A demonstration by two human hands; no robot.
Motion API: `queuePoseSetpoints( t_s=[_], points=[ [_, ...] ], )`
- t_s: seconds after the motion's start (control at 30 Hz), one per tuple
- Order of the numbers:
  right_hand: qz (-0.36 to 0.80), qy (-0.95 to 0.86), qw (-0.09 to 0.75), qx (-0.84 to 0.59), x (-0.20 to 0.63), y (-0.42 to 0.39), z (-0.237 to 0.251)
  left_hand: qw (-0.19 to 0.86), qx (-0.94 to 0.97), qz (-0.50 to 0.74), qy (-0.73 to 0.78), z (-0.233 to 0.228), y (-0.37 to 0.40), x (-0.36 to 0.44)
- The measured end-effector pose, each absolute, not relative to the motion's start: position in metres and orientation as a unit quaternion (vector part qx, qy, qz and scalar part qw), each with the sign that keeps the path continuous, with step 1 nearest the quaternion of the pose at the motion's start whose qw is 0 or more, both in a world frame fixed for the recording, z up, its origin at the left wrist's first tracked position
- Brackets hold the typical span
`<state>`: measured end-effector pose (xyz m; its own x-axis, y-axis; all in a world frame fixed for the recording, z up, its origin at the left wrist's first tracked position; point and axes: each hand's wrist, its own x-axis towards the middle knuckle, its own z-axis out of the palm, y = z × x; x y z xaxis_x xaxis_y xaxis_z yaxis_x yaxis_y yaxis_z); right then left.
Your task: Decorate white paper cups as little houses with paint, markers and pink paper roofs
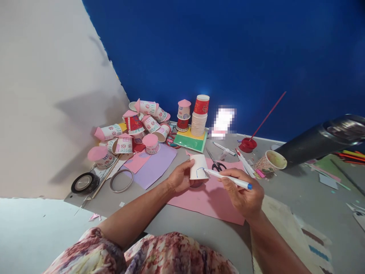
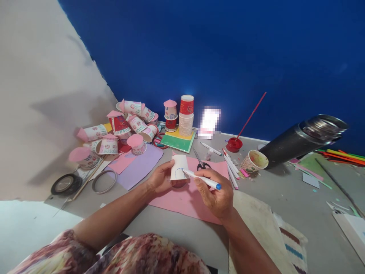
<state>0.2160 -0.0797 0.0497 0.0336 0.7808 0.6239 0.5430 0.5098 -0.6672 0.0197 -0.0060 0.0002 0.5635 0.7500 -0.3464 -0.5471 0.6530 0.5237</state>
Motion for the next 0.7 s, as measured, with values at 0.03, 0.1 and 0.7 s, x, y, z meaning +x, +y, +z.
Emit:
queuePoseSetpoints(
  t_s=[0.03, 0.1, 0.7],
  points=[
    [0.108, -0.687, 0.533, -0.482, 0.216, -0.0796, 0.0494, 0.863, 0.183, 0.379, 0.278, 0.0002, -0.0063, 0.0198],
    [0.101, -0.686, 0.531, -0.486, 0.2163, -0.0795, 0.0485, 0.86, 0.183, 0.386, 0.28, 0.0003, -0.0067, 0.0199],
    [0.102, -0.694, 0.531, -0.475, 0.215, -0.079, 0.0496, 0.848, 0.208, 0.409, 0.266, 0.0013, -0.0086, 0.0239]
  ],
)
